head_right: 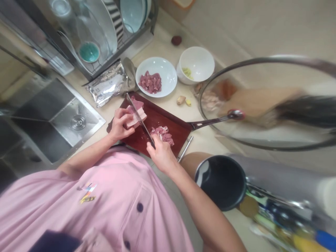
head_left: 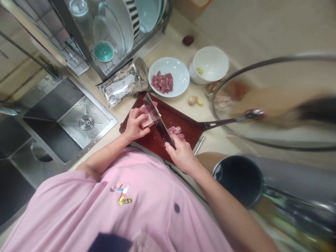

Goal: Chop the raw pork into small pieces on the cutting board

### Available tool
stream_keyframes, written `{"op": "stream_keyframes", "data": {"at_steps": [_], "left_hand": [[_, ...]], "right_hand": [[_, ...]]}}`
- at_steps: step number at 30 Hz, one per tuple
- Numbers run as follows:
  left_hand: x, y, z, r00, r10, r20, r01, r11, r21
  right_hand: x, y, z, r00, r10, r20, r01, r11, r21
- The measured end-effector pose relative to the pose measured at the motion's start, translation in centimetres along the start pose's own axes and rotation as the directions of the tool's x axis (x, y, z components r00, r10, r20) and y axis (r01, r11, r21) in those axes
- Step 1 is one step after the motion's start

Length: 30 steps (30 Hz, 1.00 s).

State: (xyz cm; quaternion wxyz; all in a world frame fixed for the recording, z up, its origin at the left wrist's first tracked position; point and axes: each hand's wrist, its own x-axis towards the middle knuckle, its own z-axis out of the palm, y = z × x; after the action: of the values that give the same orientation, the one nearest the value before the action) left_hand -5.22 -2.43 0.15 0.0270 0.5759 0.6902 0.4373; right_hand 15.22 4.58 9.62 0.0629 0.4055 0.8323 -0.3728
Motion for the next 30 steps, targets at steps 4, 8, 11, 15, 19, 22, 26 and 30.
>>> {"op": "stream_keyframes", "data": {"at_steps": [4, 8, 11, 15, 19, 22, 26, 30], "left_hand": [[-0.1, 0.0, 0.0, 1.000, -0.020, 0.012, 0.020, 1.000, -0.012], [-0.1, 0.0, 0.0, 0.998, -0.041, 0.056, 0.042, 0.999, -0.034], [-0.3, -0.1, 0.1, 0.997, -0.025, 0.071, 0.028, 0.999, -0.042], [-0.6, -0.5, 0.4, 0.998, -0.021, 0.058, 0.022, 1.000, -0.022], [-1.0, -0.7, 1.0, 0.998, -0.027, 0.050, 0.028, 0.999, -0.018], [-1.0, -0.6, 1.1, 0.996, -0.070, 0.064, 0.071, 0.997, -0.018], [-0.8, -0.5, 1.0, 0.996, -0.076, 0.055, 0.079, 0.996, -0.043], [-0.6, -0.7, 0.7, 0.998, -0.028, 0.049, 0.031, 0.998, -0.049]], "right_hand": [[1.3, -0.9, -0.4, 1.000, -0.015, 0.013, 0.015, 1.000, -0.022], [3.4, -2.5, -0.9, 0.999, -0.028, 0.032, 0.030, 0.997, -0.065], [5.6, -4.0, -0.8, 0.999, -0.042, 0.031, 0.045, 0.992, -0.115], [6.8, -4.7, -0.6, 0.999, -0.034, 0.038, 0.040, 0.988, -0.149], [4.0, -2.6, -1.8, 0.995, -0.011, 0.098, 0.022, 0.994, -0.110], [1.2, -0.8, -2.7, 0.989, 0.010, 0.150, 0.004, 0.996, -0.093], [1.1, -0.7, -2.2, 0.988, 0.028, 0.154, -0.015, 0.996, -0.084], [4.0, -2.5, -1.2, 0.992, 0.028, 0.121, -0.011, 0.990, -0.141]]}}
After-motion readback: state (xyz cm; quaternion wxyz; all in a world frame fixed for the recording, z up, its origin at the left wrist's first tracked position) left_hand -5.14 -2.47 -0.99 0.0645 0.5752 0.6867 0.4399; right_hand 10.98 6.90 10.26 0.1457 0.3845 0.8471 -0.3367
